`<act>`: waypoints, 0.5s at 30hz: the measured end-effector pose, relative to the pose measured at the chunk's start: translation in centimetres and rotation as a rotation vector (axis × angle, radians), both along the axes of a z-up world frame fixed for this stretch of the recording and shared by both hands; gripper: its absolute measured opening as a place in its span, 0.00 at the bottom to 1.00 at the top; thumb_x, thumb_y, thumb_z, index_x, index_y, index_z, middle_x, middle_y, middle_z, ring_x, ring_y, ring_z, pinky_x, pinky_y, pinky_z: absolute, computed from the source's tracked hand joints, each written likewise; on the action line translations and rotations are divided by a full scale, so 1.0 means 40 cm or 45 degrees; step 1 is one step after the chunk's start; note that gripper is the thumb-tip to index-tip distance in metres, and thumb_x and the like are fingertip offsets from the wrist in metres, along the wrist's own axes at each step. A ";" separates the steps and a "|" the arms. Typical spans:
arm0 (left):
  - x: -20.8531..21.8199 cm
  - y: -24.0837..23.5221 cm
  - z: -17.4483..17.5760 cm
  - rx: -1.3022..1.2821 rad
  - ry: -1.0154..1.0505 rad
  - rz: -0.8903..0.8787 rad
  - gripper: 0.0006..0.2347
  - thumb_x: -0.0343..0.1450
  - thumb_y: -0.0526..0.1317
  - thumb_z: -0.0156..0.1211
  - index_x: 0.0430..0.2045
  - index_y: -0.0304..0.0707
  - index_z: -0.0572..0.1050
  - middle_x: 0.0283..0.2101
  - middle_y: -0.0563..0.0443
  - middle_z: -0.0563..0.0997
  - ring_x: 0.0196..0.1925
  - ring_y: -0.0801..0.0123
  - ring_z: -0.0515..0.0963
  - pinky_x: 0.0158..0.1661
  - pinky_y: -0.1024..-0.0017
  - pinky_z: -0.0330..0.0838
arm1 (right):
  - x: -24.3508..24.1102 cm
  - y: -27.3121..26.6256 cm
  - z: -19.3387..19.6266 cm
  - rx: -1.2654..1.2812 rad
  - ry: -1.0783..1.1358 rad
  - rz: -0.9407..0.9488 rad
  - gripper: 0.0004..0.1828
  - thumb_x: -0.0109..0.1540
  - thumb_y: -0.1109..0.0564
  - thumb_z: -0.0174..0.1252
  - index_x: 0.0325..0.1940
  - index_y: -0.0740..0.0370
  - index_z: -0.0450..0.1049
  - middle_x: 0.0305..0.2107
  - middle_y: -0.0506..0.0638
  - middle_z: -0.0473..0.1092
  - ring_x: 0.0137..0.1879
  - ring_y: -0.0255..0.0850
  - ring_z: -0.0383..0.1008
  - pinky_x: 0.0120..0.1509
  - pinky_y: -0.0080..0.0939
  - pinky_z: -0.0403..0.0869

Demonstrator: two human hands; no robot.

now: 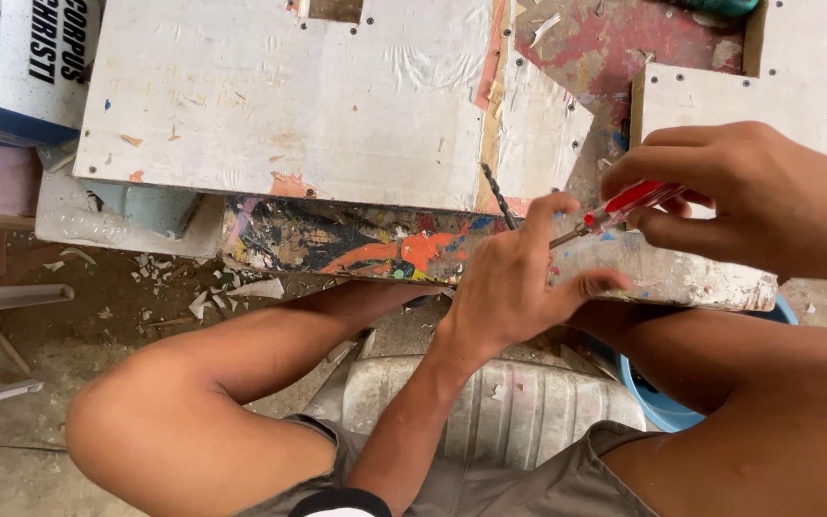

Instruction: Manually clearing or marking holes in a board using a small screwdriver

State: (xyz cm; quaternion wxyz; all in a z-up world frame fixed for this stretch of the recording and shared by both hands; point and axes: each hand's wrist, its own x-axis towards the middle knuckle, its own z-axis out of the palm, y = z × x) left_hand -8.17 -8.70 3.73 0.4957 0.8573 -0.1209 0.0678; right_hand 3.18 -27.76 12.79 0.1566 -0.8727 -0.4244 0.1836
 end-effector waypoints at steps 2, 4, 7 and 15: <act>-0.006 0.001 0.003 0.010 0.045 0.018 0.40 0.64 0.74 0.26 0.51 0.34 0.60 0.11 0.60 0.59 0.09 0.66 0.65 0.15 0.67 0.61 | -0.021 0.008 0.003 -0.073 -0.091 0.007 0.15 0.59 0.54 0.60 0.51 0.49 0.75 0.32 0.45 0.75 0.25 0.45 0.73 0.35 0.48 0.71; -0.012 0.001 0.001 0.020 0.091 0.031 0.45 0.61 0.77 0.17 0.54 0.34 0.57 0.11 0.57 0.62 0.10 0.55 0.70 0.19 0.60 0.66 | -0.040 0.012 0.007 -0.146 -0.182 0.009 0.16 0.59 0.53 0.61 0.52 0.48 0.73 0.31 0.45 0.74 0.24 0.46 0.75 0.34 0.50 0.71; -0.014 -0.007 -0.014 0.102 -0.020 0.087 0.45 0.62 0.77 0.16 0.53 0.31 0.58 0.11 0.58 0.60 0.08 0.61 0.65 0.14 0.64 0.60 | -0.048 0.008 0.011 -0.486 -0.159 -0.071 0.13 0.61 0.42 0.54 0.50 0.39 0.67 0.26 0.43 0.78 0.26 0.54 0.75 0.35 0.53 0.71; -0.028 -0.046 -0.063 -0.082 0.010 -0.048 0.42 0.62 0.77 0.22 0.49 0.34 0.58 0.12 0.61 0.52 0.09 0.69 0.56 0.14 0.67 0.51 | -0.094 0.030 0.029 -0.766 -0.106 -0.041 0.10 0.63 0.40 0.46 0.45 0.40 0.61 0.28 0.35 0.78 0.25 0.50 0.75 0.37 0.50 0.74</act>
